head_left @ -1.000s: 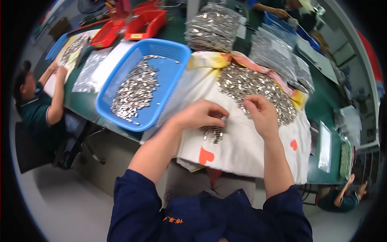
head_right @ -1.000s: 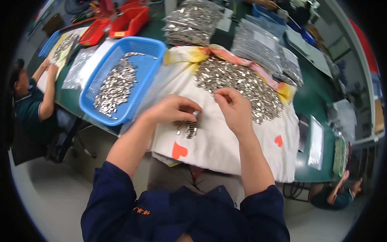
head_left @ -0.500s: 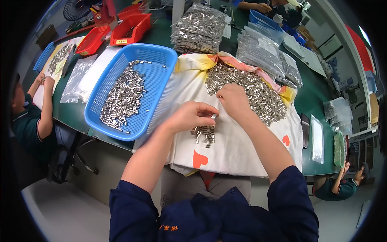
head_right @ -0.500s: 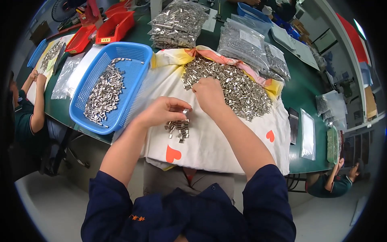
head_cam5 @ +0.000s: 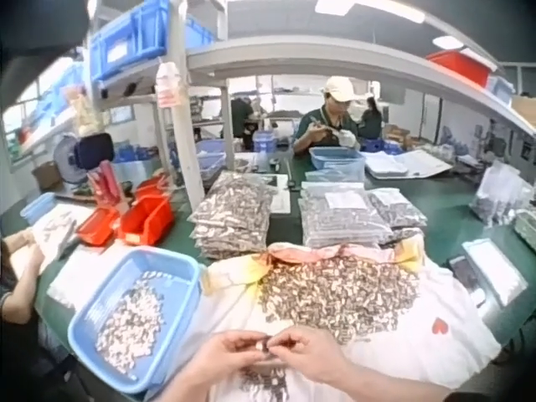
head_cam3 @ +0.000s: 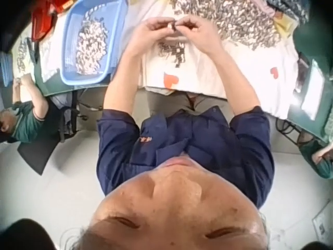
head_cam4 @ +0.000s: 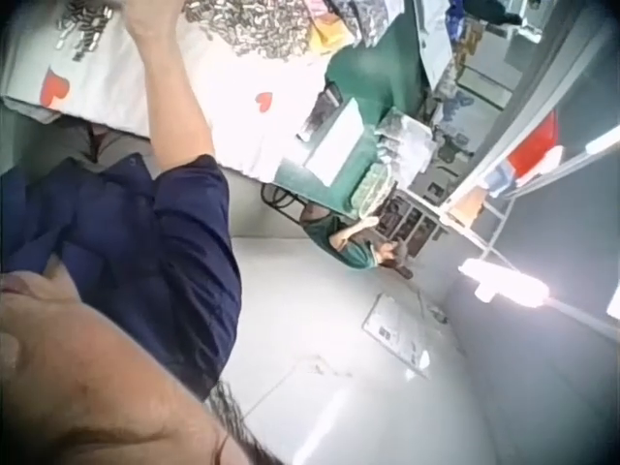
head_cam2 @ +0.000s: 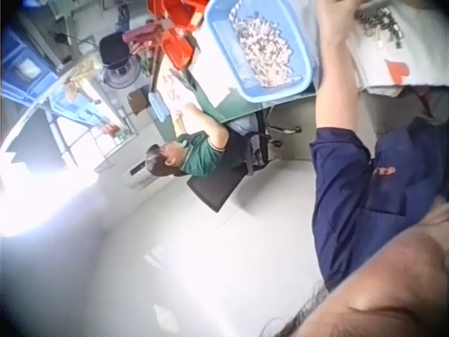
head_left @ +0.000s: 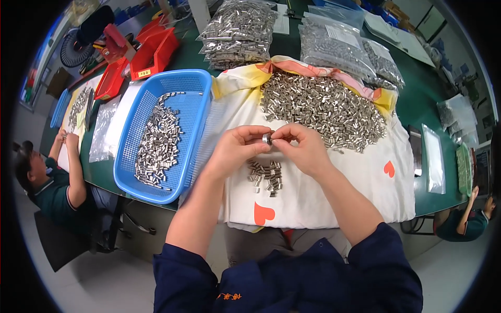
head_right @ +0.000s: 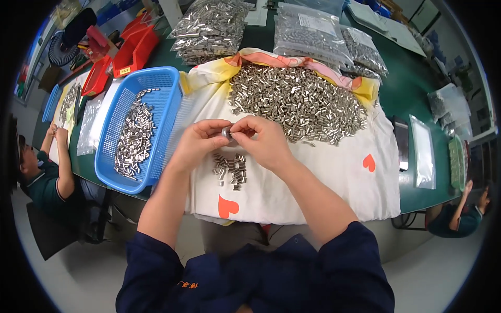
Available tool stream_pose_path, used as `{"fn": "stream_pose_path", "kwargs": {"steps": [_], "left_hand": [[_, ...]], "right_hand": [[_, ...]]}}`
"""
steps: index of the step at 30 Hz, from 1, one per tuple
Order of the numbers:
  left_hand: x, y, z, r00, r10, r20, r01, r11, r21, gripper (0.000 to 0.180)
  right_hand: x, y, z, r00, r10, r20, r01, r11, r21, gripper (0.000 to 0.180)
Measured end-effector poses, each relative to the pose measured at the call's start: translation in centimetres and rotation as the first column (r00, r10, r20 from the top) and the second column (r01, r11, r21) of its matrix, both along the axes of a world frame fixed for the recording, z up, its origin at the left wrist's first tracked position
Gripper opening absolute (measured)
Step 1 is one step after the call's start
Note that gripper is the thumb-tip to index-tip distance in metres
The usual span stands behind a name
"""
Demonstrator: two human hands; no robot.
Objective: Inspecting and sorting small metal components on a workbench.
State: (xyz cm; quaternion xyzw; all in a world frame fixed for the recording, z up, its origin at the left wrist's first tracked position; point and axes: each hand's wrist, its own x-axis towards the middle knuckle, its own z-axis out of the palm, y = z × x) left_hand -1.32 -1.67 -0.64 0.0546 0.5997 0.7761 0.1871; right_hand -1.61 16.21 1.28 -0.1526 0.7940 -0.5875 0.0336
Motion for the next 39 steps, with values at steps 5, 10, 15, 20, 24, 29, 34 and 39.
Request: {"fn": "stream_pose_path", "kwargs": {"steps": [5,10,15,20,24,29,34,39], "left_hand": [[0.0,0.2,0.0,1.0,0.006,-0.027,-0.006,1.0,-0.002,0.034],[0.5,0.2,0.7,0.999,0.026,-0.042,-0.032,0.987,-0.159,0.035],[0.6,0.1,0.8,0.999,-0.029,-0.017,0.027,0.992,-0.12,0.032],[0.7,-0.3,0.3,0.995,-0.097,-0.032,0.094,0.99,-0.103,0.033],[1.0,0.4,0.4,0.984,-0.174,-0.037,0.16,0.955,-0.251,0.032],[0.6,0.7,0.6,0.967,-0.246,-0.061,0.224,0.943,-0.248,0.029],[0.7,0.1,0.2,0.98,-0.183,-0.081,0.165,0.968,-0.189,0.029],[0.0,-0.4,0.4,1.0,0.011,-0.026,-0.01,0.999,0.031,0.031]], "right_hand": [[0.2,0.2,0.0,0.994,0.009,-0.105,0.003,0.993,0.119,0.008],[0.8,-0.5,-0.5,0.902,-0.001,-0.432,0.109,0.968,0.226,0.004],[0.6,0.9,0.4,0.99,0.086,-0.108,-0.068,0.985,0.161,0.007],[0.1,1.4,1.8,0.993,0.101,-0.055,-0.087,0.972,0.217,0.01],[-2.4,1.2,1.7,0.937,0.088,-0.337,0.097,0.864,0.494,0.011],[-5.6,-0.3,-1.4,0.777,0.263,-0.572,0.258,0.695,0.671,0.005],[-5.5,-1.0,-1.1,0.772,0.325,-0.546,0.212,0.677,0.704,0.007],[-2.9,-0.9,-0.1,0.916,0.096,-0.389,0.097,0.889,0.447,0.006]]}}
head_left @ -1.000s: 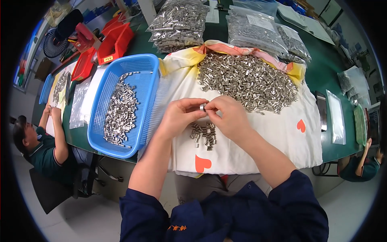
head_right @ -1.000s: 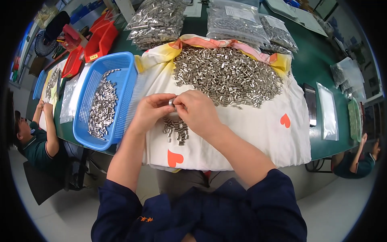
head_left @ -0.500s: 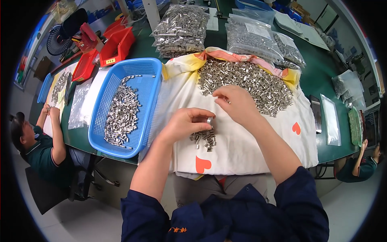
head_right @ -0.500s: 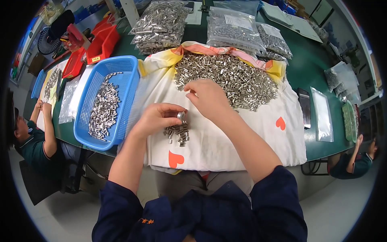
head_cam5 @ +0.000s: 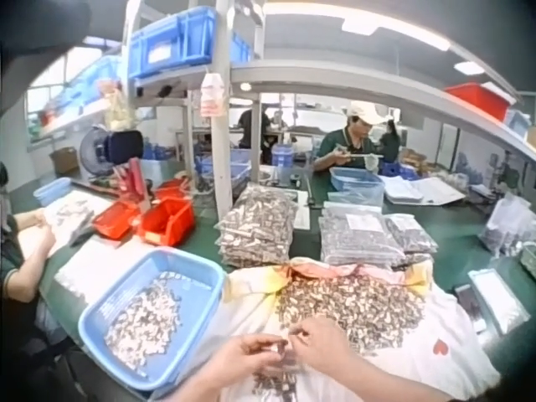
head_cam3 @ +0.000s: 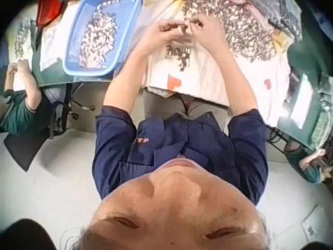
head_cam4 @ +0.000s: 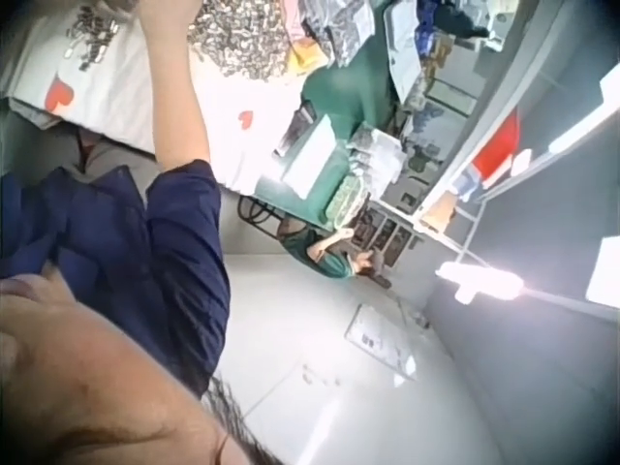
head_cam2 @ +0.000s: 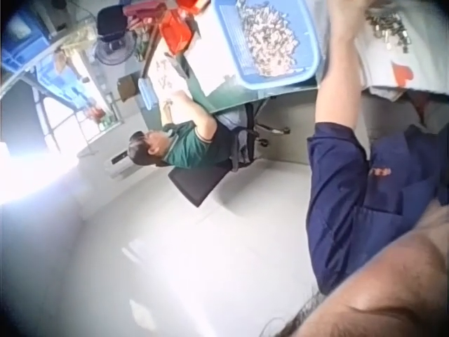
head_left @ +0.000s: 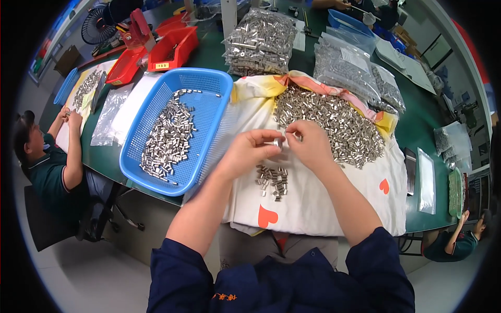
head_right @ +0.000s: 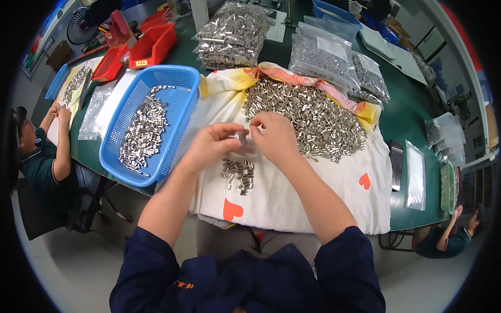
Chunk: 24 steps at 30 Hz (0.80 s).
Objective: Inspecting and sorting small metal components on a workbench.
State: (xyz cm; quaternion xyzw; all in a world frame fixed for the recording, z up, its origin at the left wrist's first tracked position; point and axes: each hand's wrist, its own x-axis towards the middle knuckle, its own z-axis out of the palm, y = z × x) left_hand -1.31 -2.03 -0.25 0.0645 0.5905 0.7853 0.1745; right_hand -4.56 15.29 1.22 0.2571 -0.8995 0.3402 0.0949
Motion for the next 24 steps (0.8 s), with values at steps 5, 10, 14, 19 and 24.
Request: {"fn": "stream_pose_path", "kwargs": {"steps": [5,10,14,19,24], "left_hand": [[0.3,0.2,0.1,0.998,0.063,-0.005,-0.062,0.995,0.08,0.033],[0.2,0.4,-0.2,1.0,0.021,-0.005,-0.021,1.0,-0.015,0.036],[0.4,0.5,-0.3,0.998,0.049,-0.035,-0.052,0.993,-0.103,0.034],[-0.2,0.7,-0.2,0.999,0.04,-0.029,-0.042,0.996,-0.083,0.033],[0.1,-0.2,-0.4,0.996,-0.029,-0.082,0.022,0.997,-0.08,0.033]], "right_hand": [[2.6,0.6,0.8,0.942,0.082,0.327,0.087,0.877,-0.472,0.009],[2.7,0.7,0.4,0.96,0.08,0.269,0.041,0.908,-0.416,0.009],[3.2,0.3,-0.1,0.998,0.013,0.068,0.003,0.971,-0.24,0.008],[3.0,0.6,0.0,0.998,-0.022,-0.058,0.01,0.981,-0.196,0.01],[2.6,0.9,1.9,0.931,0.113,0.346,-0.019,0.964,-0.265,0.01]]}}
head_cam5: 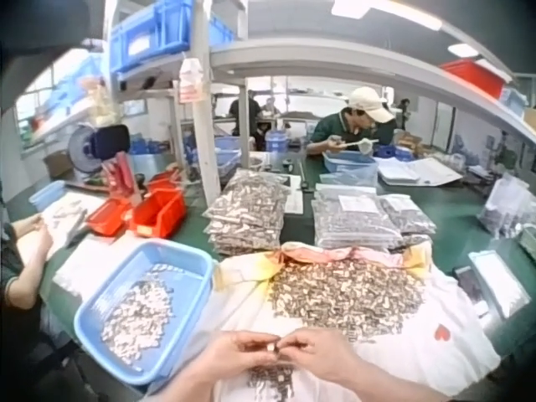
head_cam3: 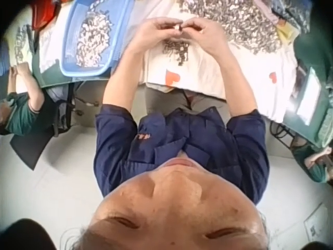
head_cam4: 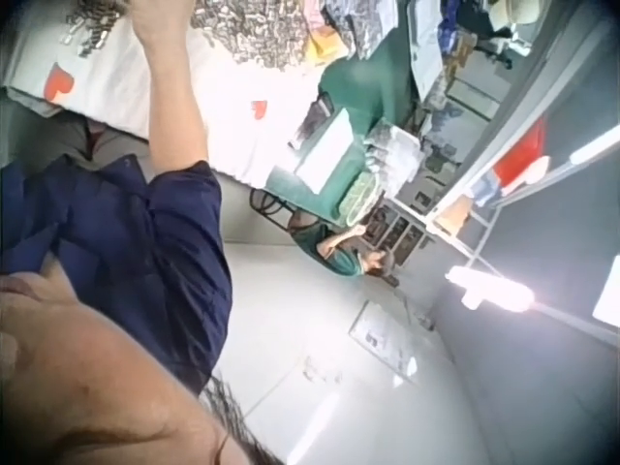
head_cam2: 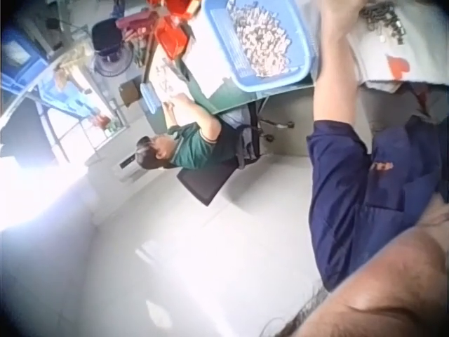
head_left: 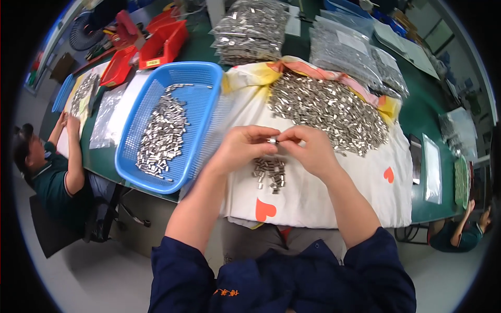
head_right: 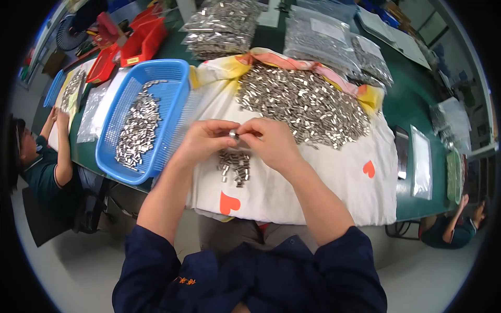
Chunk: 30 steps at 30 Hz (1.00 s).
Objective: Inspecting and sorting small metal components on a workbench.
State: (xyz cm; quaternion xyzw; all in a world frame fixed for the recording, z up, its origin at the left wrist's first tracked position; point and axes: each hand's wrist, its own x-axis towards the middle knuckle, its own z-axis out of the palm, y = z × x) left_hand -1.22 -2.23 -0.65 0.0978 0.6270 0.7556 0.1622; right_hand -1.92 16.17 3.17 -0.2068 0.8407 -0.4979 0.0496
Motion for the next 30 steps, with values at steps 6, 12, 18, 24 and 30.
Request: {"fn": "stream_pose_path", "kwargs": {"steps": [6,12,18,24,30], "left_hand": [[0.8,0.5,1.0,0.951,-0.12,-0.286,0.021,0.945,-0.327,0.035],[1.5,0.4,0.4,0.943,-0.18,-0.279,0.104,0.958,-0.268,0.034],[1.0,0.1,0.7,0.934,-0.219,-0.282,0.122,0.938,-0.324,0.033],[1.1,0.2,0.4,0.942,-0.214,-0.259,0.135,0.947,-0.292,0.032],[0.0,1.0,0.7,0.951,-0.183,-0.25,0.136,0.971,-0.197,0.033]], "right_hand": [[-1.0,1.5,0.7,0.994,-0.105,0.014,0.103,0.991,0.082,0.012],[-4.9,-1.5,-3.5,0.678,0.3,-0.671,0.136,0.846,0.515,0.013],[-6.5,-1.3,-3.4,0.569,0.437,-0.697,0.06,0.822,0.566,0.008],[-5.9,-1.9,-2.0,0.631,0.393,-0.669,0.035,0.847,0.53,0.005],[-2.0,1.5,-2.1,0.958,-0.278,-0.073,0.277,0.961,-0.022,0.01]]}}
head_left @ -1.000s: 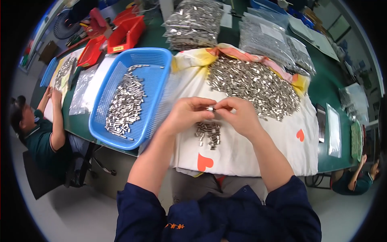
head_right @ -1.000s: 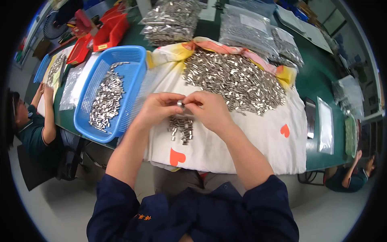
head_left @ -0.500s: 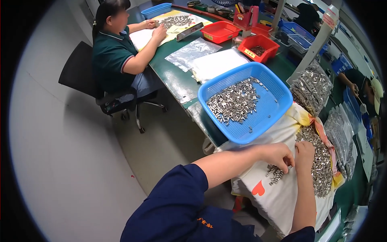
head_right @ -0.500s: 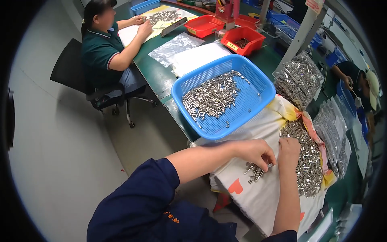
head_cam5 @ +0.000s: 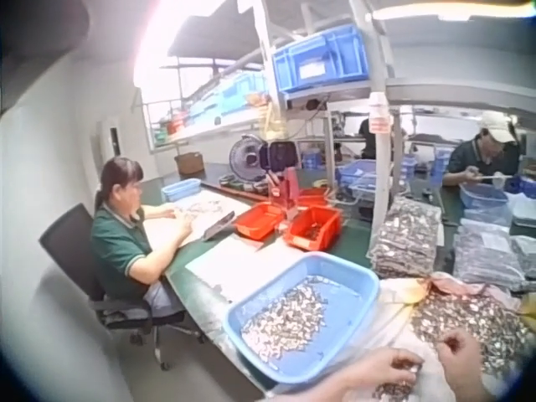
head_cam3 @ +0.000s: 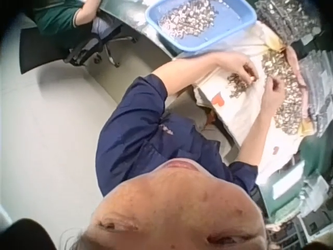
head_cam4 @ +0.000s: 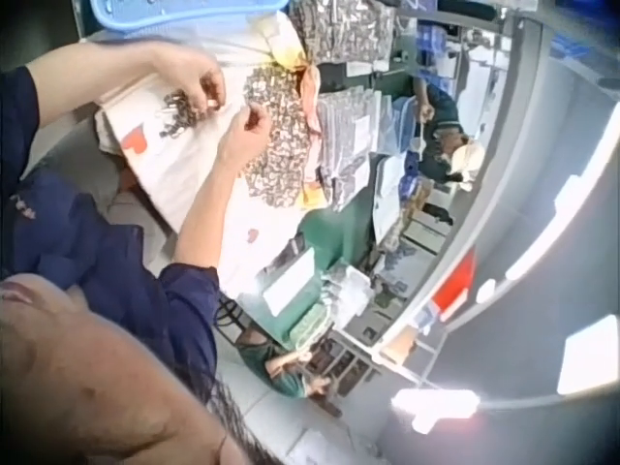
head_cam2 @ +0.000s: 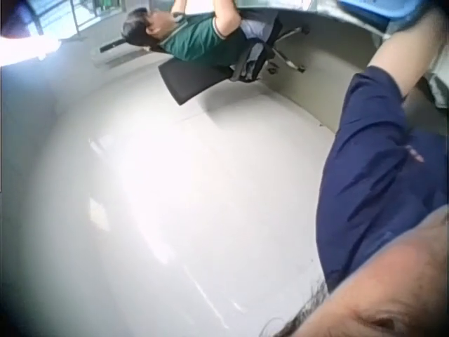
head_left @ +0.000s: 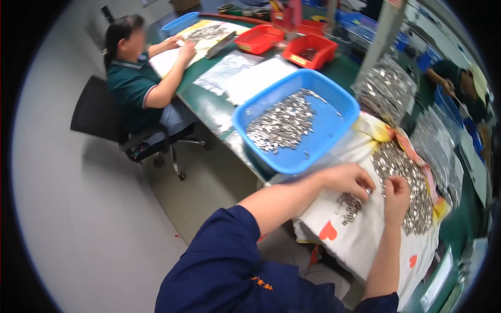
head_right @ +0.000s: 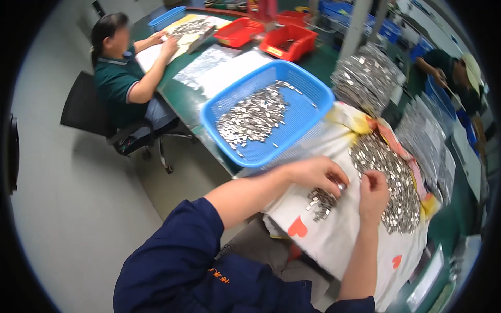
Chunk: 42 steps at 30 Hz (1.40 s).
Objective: Inspecting and sorting small metal components on a workbench.
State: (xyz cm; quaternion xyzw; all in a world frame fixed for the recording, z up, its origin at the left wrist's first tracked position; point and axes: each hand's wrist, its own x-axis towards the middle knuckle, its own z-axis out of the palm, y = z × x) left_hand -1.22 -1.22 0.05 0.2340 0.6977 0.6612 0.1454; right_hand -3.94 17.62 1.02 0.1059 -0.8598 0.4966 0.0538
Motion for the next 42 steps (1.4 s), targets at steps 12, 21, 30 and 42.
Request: {"fn": "stream_pose_path", "kwargs": {"steps": [12,21,30,42], "left_hand": [[-0.1,-0.2,-0.8,0.92,0.085,0.383,-0.179,0.96,0.216,0.035],[-0.1,-0.3,-1.0,0.937,0.129,0.325,-0.18,0.975,0.134,0.034],[0.6,-0.3,-0.7,0.929,0.132,0.345,-0.172,0.981,0.087,0.033],[0.5,0.2,0.0,0.965,0.026,0.262,-0.006,0.997,-0.08,0.032]], "right_hand": [[2.6,-0.7,-1.2,0.95,0.228,0.213,-0.101,0.87,-0.483,0.008],[3.2,-1.1,-0.3,0.984,0.172,-0.037,-0.175,0.976,-0.127,0.011],[3.4,-0.7,-0.5,0.945,0.215,-0.246,-0.215,0.976,0.024,0.007],[-1.8,-0.3,-0.6,0.922,0.198,-0.333,0.03,0.82,0.571,0.017]]}}
